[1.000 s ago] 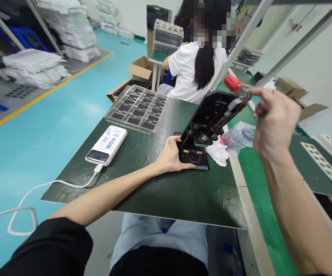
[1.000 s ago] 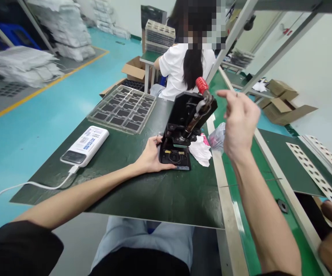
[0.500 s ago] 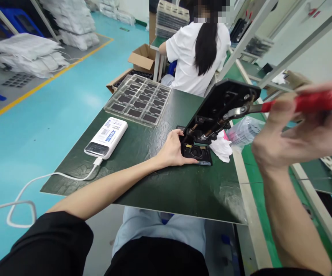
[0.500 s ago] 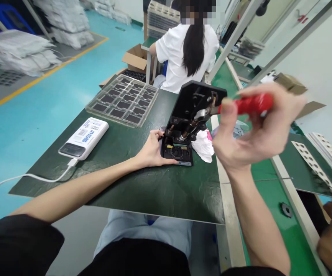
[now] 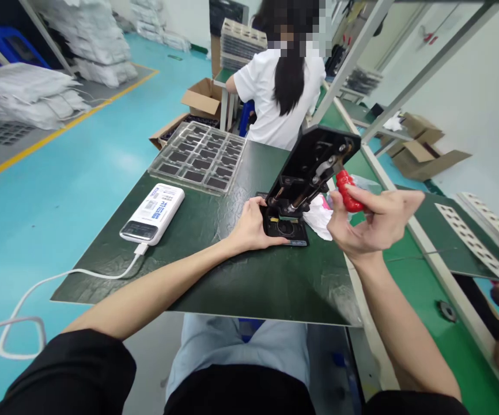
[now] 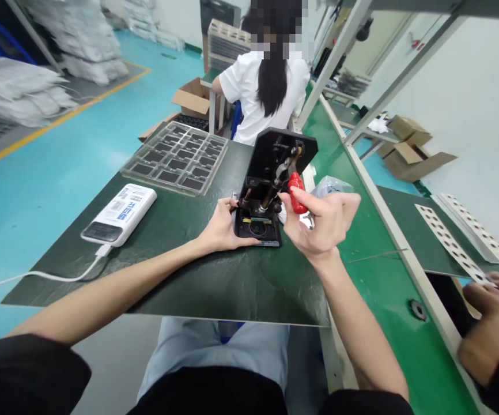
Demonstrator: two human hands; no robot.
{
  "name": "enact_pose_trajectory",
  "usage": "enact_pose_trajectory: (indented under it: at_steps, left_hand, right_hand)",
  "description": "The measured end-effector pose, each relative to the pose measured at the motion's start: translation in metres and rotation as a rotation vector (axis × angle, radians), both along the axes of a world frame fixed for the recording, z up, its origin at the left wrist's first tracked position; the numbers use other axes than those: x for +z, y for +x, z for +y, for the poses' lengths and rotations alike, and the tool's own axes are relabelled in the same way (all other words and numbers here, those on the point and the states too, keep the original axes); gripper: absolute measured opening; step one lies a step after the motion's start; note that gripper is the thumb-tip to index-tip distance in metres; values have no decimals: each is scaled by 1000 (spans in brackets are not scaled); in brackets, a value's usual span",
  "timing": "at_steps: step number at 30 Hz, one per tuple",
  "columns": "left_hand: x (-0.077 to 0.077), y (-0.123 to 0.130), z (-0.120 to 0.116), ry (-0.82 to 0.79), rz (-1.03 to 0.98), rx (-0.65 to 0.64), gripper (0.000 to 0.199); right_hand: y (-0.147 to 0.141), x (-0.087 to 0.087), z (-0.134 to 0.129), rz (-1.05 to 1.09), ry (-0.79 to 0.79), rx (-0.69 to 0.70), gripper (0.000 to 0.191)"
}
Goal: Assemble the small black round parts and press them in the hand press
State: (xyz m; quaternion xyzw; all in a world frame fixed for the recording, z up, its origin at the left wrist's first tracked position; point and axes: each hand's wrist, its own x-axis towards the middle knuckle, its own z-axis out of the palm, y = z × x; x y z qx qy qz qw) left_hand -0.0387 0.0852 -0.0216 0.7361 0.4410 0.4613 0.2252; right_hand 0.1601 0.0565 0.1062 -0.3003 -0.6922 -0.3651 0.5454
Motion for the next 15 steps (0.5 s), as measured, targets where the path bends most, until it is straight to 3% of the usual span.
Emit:
enact_pose_trajectory:
  at_steps: [2, 4, 7, 9, 11, 12, 15]
  left_hand:
    - [-1, -1, 1, -10, 8, -2, 102]
    - [-2, -3, 2, -12, 25, 0, 102]
    - [-4, -7, 5, -10, 43, 10, 103]
    - [-5, -10, 8, -11, 51, 9, 103]
    - [-5, -12, 10, 1, 65, 13, 103]
    - [-5, -12, 10, 9, 75, 18, 104]
    - [-6, -14, 10, 22, 103, 16, 100]
  right_hand:
    - [-3, 25, -4, 78, -126, 60, 16]
    - [-11, 62, -1, 190, -346, 98, 17]
    - [-21, 120, 23, 104, -730, 141, 20]
    - [-19, 144, 40, 51, -961, 84, 34]
    - [-6, 152, 44, 77, -1030, 39, 38]
    - [4, 149, 38, 110, -987, 41, 36]
    - [45, 124, -5, 254, -659, 117, 30]
